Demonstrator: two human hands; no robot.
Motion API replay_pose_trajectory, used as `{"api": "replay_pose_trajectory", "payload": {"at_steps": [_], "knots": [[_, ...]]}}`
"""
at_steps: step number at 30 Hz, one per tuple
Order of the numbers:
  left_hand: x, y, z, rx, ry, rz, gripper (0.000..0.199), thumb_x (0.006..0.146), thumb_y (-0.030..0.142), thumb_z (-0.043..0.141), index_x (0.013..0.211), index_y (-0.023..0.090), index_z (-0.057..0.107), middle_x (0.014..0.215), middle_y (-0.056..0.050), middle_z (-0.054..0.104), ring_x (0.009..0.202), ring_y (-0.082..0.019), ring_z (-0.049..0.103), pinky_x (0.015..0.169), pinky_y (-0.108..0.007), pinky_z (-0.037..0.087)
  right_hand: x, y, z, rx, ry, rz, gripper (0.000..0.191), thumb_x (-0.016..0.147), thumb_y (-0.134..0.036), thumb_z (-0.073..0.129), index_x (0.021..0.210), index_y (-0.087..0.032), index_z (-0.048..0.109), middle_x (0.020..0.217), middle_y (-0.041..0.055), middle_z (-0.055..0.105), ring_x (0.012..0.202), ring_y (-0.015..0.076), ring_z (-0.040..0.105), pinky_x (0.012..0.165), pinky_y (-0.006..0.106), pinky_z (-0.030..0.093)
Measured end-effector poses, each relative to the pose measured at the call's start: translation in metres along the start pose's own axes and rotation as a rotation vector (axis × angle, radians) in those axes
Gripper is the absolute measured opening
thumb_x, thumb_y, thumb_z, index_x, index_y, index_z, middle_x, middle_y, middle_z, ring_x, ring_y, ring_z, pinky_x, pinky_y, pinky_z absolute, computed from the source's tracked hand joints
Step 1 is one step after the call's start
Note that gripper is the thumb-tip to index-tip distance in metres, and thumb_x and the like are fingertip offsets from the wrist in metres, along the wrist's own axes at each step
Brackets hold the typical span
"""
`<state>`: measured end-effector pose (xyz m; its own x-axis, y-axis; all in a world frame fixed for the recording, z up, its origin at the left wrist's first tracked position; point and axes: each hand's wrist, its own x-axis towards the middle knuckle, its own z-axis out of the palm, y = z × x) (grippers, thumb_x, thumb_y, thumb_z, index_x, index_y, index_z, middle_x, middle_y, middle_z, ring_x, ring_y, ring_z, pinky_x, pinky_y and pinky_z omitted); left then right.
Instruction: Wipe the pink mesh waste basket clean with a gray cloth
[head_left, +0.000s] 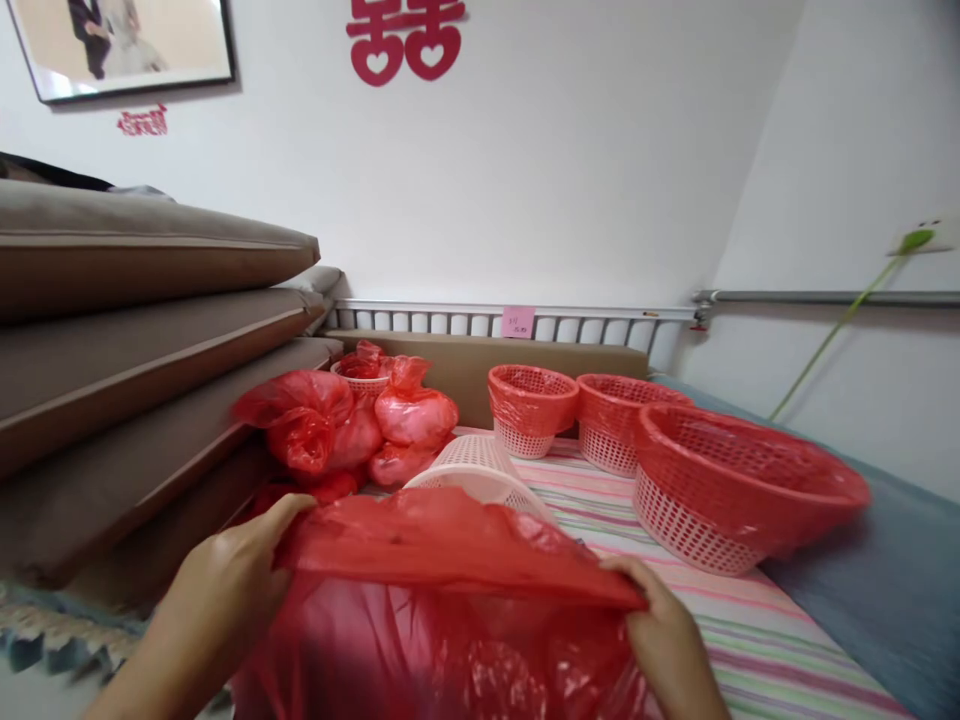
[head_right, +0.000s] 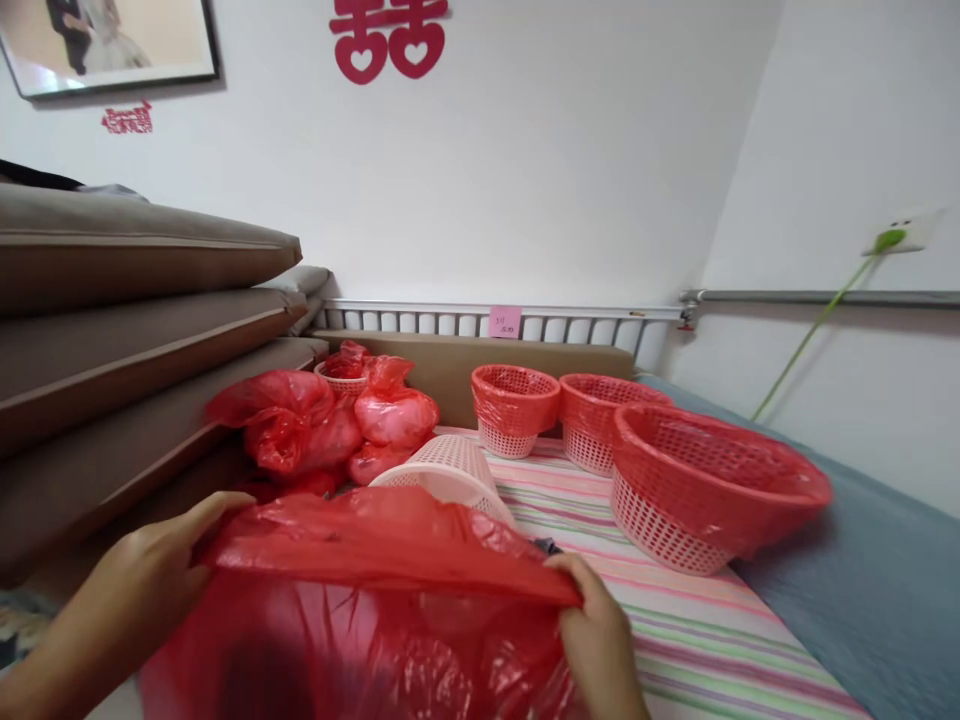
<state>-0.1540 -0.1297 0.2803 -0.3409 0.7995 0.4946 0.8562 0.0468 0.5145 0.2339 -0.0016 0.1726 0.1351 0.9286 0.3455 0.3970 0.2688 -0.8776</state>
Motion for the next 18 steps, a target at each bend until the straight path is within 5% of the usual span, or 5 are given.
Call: {"api": "replay_pose_trajectory", "payload": {"at_steps": [5, 9, 11, 13, 18], "knots": [[-0.005, 0.012, 0.042, -0.285, -0.366, 0.071, 0.018, 0.071, 0.026, 0.049, 0.068, 0.022, 0.066, 0.069, -0.005, 0.070, 0.066, -0.023, 0.063, 0.062, -0.027, 0.045, -0.003, -0.028, -0.012, 0.245, 0.208, 0.097, 0.053, 0.049, -0.022, 0.040, 0.100, -0.021, 0.056, 0.097, 0.0063, 0.069, 0.083, 0.0239, 0.064, 0.065, 0.027, 0.049], [-0.008, -0.014, 0.099, -0.413, -0.295, 0.019, 0.029, 0.079, 0.036, 0.044, 0.068, 0.019, 0.064, 0.061, -0.005, 0.064, 0.060, -0.022, 0.060, 0.061, -0.031, 0.049, -0.011, -0.017, 0.010, 0.212, 0.125, 0.056, 0.044, 0.058, -0.024, 0.046, 0.102, -0.022, 0.054, 0.102, 0.0070, 0.068, 0.090, 0.0247, 0.063, 0.069, 0.027, 0.050], [-0.005, -0.034, 0.124, -0.419, -0.190, 0.013, 0.030, 0.078, 0.038, 0.048, 0.077, 0.019, 0.070, 0.086, -0.011, 0.071, 0.088, -0.028, 0.065, 0.083, -0.039, 0.050, -0.006, -0.003, 0.022, 0.125, 0.105, -0.012, 0.040, 0.064, -0.028, 0.048, 0.104, -0.022, 0.054, 0.106, 0.0066, 0.067, 0.095, 0.0245, 0.062, 0.076, 0.028, 0.050], [0.001, -0.052, 0.147, -0.407, -0.142, -0.009, 0.030, 0.076, 0.038, 0.051, 0.086, 0.021, 0.073, 0.116, -0.012, 0.067, 0.118, -0.032, 0.053, 0.103, -0.045, 0.039, 0.004, 0.011, 0.032, 0.010, 0.107, -0.082, 0.046, 0.067, -0.027, 0.046, 0.112, -0.021, 0.052, 0.110, 0.0067, 0.064, 0.100, 0.0244, 0.061, 0.084, 0.031, 0.048], [0.013, -0.067, 0.194, -0.460, -0.311, -0.065, 0.031, 0.078, 0.041, 0.051, 0.084, 0.023, 0.075, 0.111, -0.010, 0.070, 0.125, -0.032, 0.048, 0.108, -0.045, 0.033, 0.037, 0.033, 0.046, -0.366, 0.081, -0.236, 0.062, 0.070, -0.020, 0.039, 0.131, -0.017, 0.043, 0.114, 0.0100, 0.058, 0.105, 0.0246, 0.058, 0.089, 0.034, 0.046]]}}
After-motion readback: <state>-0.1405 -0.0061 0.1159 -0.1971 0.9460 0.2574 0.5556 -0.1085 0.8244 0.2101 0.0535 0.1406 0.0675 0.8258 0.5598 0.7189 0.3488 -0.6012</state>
